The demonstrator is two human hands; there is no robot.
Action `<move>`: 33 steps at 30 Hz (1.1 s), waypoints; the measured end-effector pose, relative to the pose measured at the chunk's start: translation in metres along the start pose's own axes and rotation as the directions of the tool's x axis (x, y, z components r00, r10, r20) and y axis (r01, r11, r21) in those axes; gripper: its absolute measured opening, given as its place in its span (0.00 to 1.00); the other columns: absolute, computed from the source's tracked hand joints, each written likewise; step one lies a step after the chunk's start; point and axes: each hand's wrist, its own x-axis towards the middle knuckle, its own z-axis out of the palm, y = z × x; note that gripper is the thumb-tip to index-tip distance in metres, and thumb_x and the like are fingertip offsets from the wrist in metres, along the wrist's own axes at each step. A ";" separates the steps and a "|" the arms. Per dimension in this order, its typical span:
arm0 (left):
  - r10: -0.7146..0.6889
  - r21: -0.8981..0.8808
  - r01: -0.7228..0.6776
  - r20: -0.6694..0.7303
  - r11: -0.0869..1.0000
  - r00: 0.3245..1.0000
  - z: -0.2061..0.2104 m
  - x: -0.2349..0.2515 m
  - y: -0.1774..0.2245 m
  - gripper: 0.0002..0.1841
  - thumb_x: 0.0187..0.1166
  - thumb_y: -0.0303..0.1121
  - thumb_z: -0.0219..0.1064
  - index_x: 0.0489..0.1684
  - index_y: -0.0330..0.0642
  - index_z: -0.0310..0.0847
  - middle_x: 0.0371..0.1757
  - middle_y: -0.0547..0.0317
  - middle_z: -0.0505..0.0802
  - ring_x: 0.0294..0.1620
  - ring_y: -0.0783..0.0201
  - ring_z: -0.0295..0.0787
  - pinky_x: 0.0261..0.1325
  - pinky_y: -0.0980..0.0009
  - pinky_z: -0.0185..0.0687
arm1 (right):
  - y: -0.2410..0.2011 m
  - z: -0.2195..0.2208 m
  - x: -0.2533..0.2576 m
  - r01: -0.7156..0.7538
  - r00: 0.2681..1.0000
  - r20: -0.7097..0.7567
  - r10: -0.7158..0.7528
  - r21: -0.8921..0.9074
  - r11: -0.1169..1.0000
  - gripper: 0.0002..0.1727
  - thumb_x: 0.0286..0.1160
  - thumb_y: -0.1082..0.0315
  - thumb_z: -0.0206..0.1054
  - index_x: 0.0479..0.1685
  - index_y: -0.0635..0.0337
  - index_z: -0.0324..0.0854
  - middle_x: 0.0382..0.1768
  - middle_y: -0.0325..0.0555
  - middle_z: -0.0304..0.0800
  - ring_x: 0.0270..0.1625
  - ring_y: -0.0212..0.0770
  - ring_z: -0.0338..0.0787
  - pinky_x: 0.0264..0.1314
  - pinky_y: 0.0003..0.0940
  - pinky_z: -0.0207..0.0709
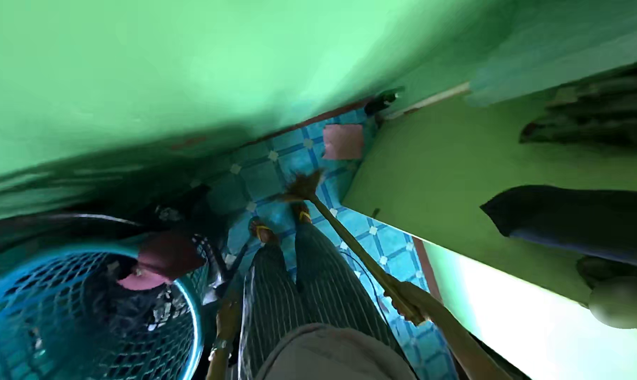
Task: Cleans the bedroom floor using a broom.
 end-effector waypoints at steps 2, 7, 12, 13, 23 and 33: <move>0.029 -0.032 -0.028 0.013 0.999 1.000 -0.004 0.015 0.003 0.23 0.93 0.33 0.51 0.81 0.26 0.69 0.79 0.29 0.78 0.84 0.36 0.71 0.88 0.45 0.59 | 0.001 0.002 -0.010 0.070 0.996 0.046 -0.072 0.038 0.997 0.28 0.95 0.46 0.42 0.63 0.60 0.76 0.23 0.41 0.79 0.19 0.37 0.79 0.23 0.34 0.78; 0.032 -0.030 -0.030 0.059 0.999 0.998 0.006 0.050 0.050 0.24 0.93 0.35 0.52 0.81 0.27 0.69 0.77 0.28 0.79 0.81 0.36 0.74 0.86 0.44 0.61 | -0.092 0.017 0.046 0.239 0.959 0.124 -0.256 0.140 0.961 0.33 0.93 0.40 0.41 0.67 0.59 0.77 0.27 0.43 0.81 0.21 0.37 0.80 0.25 0.34 0.79; 0.083 -0.094 -0.074 0.087 0.993 0.993 0.017 0.053 0.121 0.24 0.94 0.34 0.51 0.84 0.28 0.65 0.79 0.30 0.78 0.82 0.40 0.74 0.86 0.48 0.64 | -0.168 0.017 0.157 0.167 0.944 0.224 -0.243 0.311 0.936 0.36 0.91 0.36 0.40 0.59 0.62 0.77 0.26 0.42 0.79 0.21 0.37 0.79 0.25 0.33 0.78; 0.082 -0.103 -0.074 0.083 0.992 0.993 0.016 0.051 0.130 0.25 0.94 0.34 0.51 0.84 0.28 0.64 0.79 0.31 0.78 0.81 0.41 0.75 0.85 0.49 0.65 | -0.155 0.016 0.167 0.128 0.948 0.234 -0.215 0.339 0.932 0.36 0.91 0.36 0.40 0.59 0.61 0.77 0.26 0.43 0.79 0.21 0.37 0.79 0.25 0.33 0.78; -0.030 0.073 0.017 0.174 0.997 0.984 0.019 0.092 0.123 0.25 0.94 0.33 0.52 0.83 0.26 0.64 0.78 0.27 0.78 0.80 0.35 0.75 0.84 0.46 0.66 | 0.039 -0.044 -0.002 0.138 0.977 0.115 -0.182 0.313 0.940 0.24 0.88 0.53 0.59 0.72 0.60 0.67 0.29 0.45 0.82 0.22 0.38 0.83 0.25 0.34 0.82; 0.097 0.130 -0.132 0.247 0.983 0.964 -0.016 0.144 0.194 0.24 0.94 0.33 0.49 0.84 0.29 0.66 0.77 0.29 0.80 0.79 0.40 0.77 0.83 0.48 0.67 | -0.181 -0.078 0.091 0.532 0.832 -0.361 -0.421 0.309 0.788 0.31 0.95 0.57 0.50 0.94 0.52 0.52 0.54 0.63 0.87 0.40 0.51 0.89 0.44 0.48 0.85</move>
